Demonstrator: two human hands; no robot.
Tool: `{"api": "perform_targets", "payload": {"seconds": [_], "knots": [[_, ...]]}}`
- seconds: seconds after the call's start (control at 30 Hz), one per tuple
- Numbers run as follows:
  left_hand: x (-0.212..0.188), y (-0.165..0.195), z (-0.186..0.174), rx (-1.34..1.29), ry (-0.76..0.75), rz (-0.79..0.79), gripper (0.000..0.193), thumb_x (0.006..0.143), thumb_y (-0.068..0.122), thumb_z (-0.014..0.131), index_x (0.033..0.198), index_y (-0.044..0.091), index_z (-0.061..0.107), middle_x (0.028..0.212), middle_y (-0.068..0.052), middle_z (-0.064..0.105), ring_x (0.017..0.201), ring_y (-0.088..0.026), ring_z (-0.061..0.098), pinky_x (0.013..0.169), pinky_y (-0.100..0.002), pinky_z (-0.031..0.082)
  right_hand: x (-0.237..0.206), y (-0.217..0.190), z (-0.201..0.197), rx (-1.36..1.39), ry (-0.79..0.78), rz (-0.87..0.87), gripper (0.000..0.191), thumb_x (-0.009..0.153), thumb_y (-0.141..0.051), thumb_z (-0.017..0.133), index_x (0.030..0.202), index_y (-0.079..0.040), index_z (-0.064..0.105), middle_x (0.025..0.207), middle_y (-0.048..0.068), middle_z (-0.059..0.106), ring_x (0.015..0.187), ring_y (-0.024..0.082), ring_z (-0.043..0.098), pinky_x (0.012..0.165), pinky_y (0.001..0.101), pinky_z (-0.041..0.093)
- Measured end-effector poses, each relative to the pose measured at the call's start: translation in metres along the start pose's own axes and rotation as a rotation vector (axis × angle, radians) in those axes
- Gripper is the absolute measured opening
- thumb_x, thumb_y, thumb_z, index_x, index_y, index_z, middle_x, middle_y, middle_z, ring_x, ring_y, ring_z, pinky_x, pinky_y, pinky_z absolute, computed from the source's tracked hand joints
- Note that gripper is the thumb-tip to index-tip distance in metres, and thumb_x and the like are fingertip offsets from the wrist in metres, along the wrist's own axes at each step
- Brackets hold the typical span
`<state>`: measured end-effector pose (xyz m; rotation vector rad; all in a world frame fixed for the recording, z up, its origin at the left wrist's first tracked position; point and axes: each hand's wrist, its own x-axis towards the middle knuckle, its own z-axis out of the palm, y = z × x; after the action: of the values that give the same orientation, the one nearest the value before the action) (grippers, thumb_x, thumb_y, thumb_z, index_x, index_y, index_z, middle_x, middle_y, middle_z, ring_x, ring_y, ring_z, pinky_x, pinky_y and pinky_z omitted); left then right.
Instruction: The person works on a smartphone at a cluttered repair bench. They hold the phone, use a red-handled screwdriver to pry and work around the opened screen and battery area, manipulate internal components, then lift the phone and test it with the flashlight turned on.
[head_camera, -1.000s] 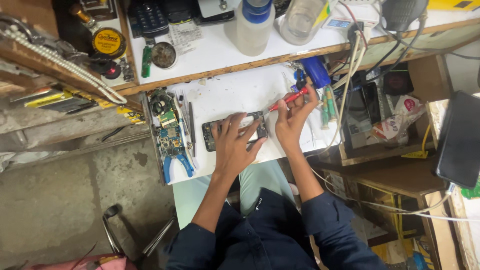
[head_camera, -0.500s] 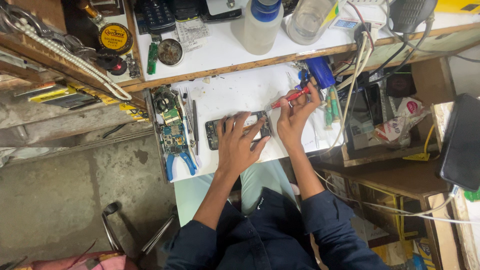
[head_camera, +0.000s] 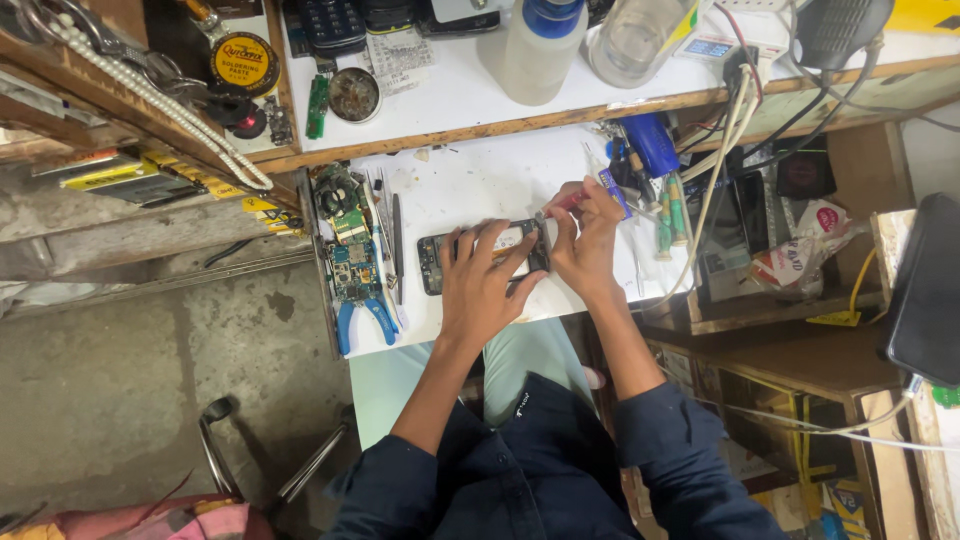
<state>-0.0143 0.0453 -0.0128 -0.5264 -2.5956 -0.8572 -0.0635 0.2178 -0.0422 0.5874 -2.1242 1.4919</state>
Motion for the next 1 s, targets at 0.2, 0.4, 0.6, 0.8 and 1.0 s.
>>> {"api": "perform_targets", "payload": {"seconds": [0.2, 0.4, 0.6, 0.8, 1.0], "knots": [[-0.003, -0.002, 0.004, -0.007, 0.023, -0.005, 0.047, 0.082, 0.042, 0.083, 0.121, 0.018, 0.076, 0.136, -0.01, 0.058, 0.129, -0.033, 0.051, 0.113, -0.057, 0.034, 0.029, -0.04, -0.011, -0.232, -0.167, 0.025, 0.039, 0.096, 0.011, 0.064, 0.128, 0.001, 0.044, 0.104, 0.022, 0.064, 0.085, 0.034, 0.069, 0.075, 0.0408, 0.056], [-0.005, -0.001, 0.006, -0.005, 0.012, -0.026, 0.045, 0.08, 0.043, 0.083, 0.116, 0.016, 0.078, 0.136, -0.009, 0.061, 0.129, -0.033, 0.053, 0.114, -0.056, 0.034, 0.067, -0.081, -0.017, -0.513, -0.395, 0.162, 0.024, 0.097, -0.002, 0.072, 0.107, 0.003, 0.05, 0.093, 0.024, 0.065, 0.082, 0.046, 0.064, 0.066, 0.051, 0.049], [-0.005, -0.002, 0.007, -0.015, 0.009, -0.039, 0.044, 0.081, 0.043, 0.083, 0.114, 0.014, 0.079, 0.135, -0.01, 0.062, 0.129, -0.034, 0.055, 0.115, -0.056, 0.035, 0.089, -0.093, -0.012, -0.632, -0.531, 0.201, 0.017, 0.088, -0.009, 0.071, 0.094, 0.001, 0.058, 0.075, 0.024, 0.064, 0.071, 0.048, 0.063, 0.061, 0.0532, 0.049], [-0.006, 0.0, 0.004, -0.037, 0.018, -0.045, 0.045, 0.08, 0.042, 0.083, 0.115, 0.014, 0.079, 0.134, -0.01, 0.062, 0.128, -0.034, 0.056, 0.113, -0.057, 0.036, 0.085, -0.089, -0.014, -0.667, -0.515, 0.168, 0.01, 0.094, -0.008, 0.067, 0.093, 0.001, 0.063, 0.073, 0.023, 0.065, 0.07, 0.046, 0.064, 0.063, 0.0531, 0.05], [-0.003, -0.002, 0.0, -0.045, 0.033, -0.036, 0.045, 0.079, 0.041, 0.084, 0.116, 0.016, 0.079, 0.134, -0.009, 0.062, 0.128, -0.033, 0.055, 0.113, -0.056, 0.036, 0.083, -0.094, -0.032, -0.436, -0.534, 0.175, 0.032, 0.092, -0.003, 0.067, 0.123, 0.003, 0.062, 0.088, 0.027, 0.068, 0.074, 0.045, 0.065, 0.067, 0.0501, 0.051]]}}
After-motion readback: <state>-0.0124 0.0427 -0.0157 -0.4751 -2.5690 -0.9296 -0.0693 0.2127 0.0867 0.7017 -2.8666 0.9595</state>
